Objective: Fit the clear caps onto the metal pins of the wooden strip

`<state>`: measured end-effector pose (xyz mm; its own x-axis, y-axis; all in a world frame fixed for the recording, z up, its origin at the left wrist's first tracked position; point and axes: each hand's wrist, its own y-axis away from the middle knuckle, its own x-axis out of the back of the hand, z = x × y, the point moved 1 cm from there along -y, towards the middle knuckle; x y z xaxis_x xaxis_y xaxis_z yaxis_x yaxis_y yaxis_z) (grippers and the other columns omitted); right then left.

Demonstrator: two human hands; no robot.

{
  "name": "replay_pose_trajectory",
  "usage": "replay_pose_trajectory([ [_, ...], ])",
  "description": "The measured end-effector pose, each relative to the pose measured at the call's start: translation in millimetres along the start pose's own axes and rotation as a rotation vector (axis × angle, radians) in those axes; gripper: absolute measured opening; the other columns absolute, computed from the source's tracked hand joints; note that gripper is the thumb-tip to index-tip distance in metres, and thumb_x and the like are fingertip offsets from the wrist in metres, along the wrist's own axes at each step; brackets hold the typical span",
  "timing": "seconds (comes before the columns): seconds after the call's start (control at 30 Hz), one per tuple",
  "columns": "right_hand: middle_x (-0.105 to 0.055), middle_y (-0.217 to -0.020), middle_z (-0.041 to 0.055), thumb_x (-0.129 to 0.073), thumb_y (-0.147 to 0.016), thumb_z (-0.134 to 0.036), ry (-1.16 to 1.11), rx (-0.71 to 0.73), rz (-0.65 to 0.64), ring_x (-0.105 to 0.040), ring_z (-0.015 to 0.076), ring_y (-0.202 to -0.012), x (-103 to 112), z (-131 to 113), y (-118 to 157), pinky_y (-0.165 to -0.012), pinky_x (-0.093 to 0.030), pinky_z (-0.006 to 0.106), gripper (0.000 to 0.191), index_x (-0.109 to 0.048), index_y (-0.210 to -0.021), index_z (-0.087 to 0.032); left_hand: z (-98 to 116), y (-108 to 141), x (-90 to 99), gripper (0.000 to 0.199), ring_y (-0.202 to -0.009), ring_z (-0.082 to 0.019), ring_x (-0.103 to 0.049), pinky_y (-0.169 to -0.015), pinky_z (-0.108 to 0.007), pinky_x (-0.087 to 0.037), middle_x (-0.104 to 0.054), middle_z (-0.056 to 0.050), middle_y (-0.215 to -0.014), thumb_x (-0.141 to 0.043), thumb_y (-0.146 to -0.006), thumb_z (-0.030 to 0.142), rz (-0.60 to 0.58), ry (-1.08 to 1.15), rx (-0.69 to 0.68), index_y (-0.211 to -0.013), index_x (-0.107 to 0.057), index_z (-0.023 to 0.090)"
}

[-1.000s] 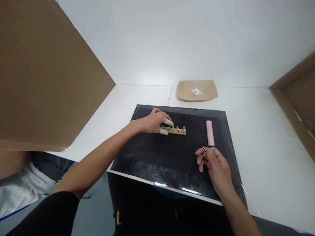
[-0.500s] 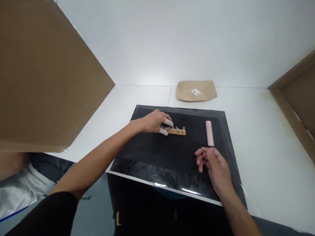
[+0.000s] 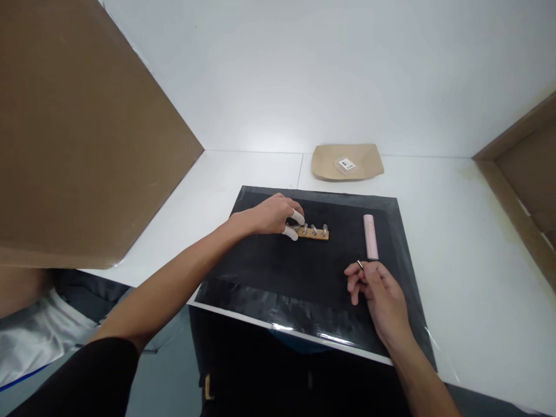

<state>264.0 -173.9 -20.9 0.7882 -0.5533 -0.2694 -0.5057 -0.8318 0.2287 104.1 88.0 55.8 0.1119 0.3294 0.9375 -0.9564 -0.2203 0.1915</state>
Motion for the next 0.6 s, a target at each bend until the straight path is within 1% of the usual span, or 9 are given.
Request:
replay_pose_trajectory([
  [0.1, -0.07, -0.081, 0.0057, -0.076, -0.087, -0.065, 0.0, 0.001, 0.001, -0.058, 0.013, -0.059, -0.2, -0.7, 0.8, -0.044, -0.048, 0.022, 0.048, -0.061, -0.079, -0.02, 1.7, -1.0, 0.5, 0.03, -0.119, -0.025, -0.069, -0.105, -0.038, -0.039, -0.074, -0.008, -0.135, -0.081, -0.087, 0.038, -0.006, -0.011, 0.014, -0.113, -0.08, 0.022],
  [0.2, -0.07, -0.081, 0.006, -0.075, -0.087, -0.065, 0.001, 0.0, -0.003, -0.058, 0.0132, -0.059, -0.5, -1.1, 1.5, -0.043, -0.048, 0.022, 0.048, -0.061, -0.078, -0.02, 3.8, -1.3, 1.3, 0.026, -0.122, -0.024, -0.069, -0.106, -0.037, -0.039, -0.074, -0.008, -0.135, -0.079, -0.088, 0.034, -0.022, -0.002, 0.047, -0.111, -0.08, 0.021],
  [0.3, -0.07, -0.082, 0.0063, -0.074, -0.089, -0.064, 0.003, -0.001, -0.007, -0.058, 0.0133, -0.059, -0.5, -0.8, 1.4, -0.044, -0.048, 0.023, 0.047, -0.062, -0.079, -0.02, 5.0, -1.4, 2.0, 0.023, -0.124, -0.025, -0.069, -0.108, -0.038, -0.04, -0.075, -0.008, -0.134, -0.072, -0.089, 0.022, -0.02, 0.007, 0.079, -0.11, -0.081, 0.02],
  [0.4, -0.07, -0.082, 0.0064, -0.073, -0.09, -0.064, 0.005, 0.0, -0.008, -0.058, 0.0134, -0.059, -0.2, -0.4, 0.8, -0.044, -0.048, 0.023, 0.046, -0.062, -0.08, -0.02, 5.5, -1.5, 3.5, 0.029, -0.121, -0.024, -0.07, -0.107, -0.037, -0.043, -0.076, -0.007, -0.133, -0.065, -0.086, 0.014, -0.014, 0.022, 0.097, -0.109, -0.081, 0.021],
  [0.5, -0.07, -0.082, 0.0063, -0.073, -0.09, -0.063, 0.007, 0.0, -0.009, -0.058, 0.0132, -0.059, -0.1, -0.3, 0.3, -0.044, -0.048, 0.022, 0.046, -0.062, -0.079, -0.02, 6.2, -1.8, 6.3, 0.034, -0.116, -0.022, -0.072, -0.103, -0.032, -0.048, -0.075, -0.007, -0.133, -0.062, -0.084, 0.013, -0.013, 0.063, 0.11, -0.11, -0.082, 0.02],
  [0.6, -0.07, -0.082, 0.0063, -0.074, -0.09, -0.063, 0.01, -0.002, -0.011, -0.058, 0.013, -0.059, -0.2, -0.4, 0.3, -0.044, -0.048, 0.022, 0.046, -0.062, -0.08, -0.02, 5.8, -2.6, 7.8, 0.032, -0.112, -0.023, -0.073, -0.1, -0.032, -0.05, -0.077, -0.008, -0.13, -0.063, -0.081, 0.016, -0.008, 0.112, 0.148, -0.106, -0.083, 0.019],
])
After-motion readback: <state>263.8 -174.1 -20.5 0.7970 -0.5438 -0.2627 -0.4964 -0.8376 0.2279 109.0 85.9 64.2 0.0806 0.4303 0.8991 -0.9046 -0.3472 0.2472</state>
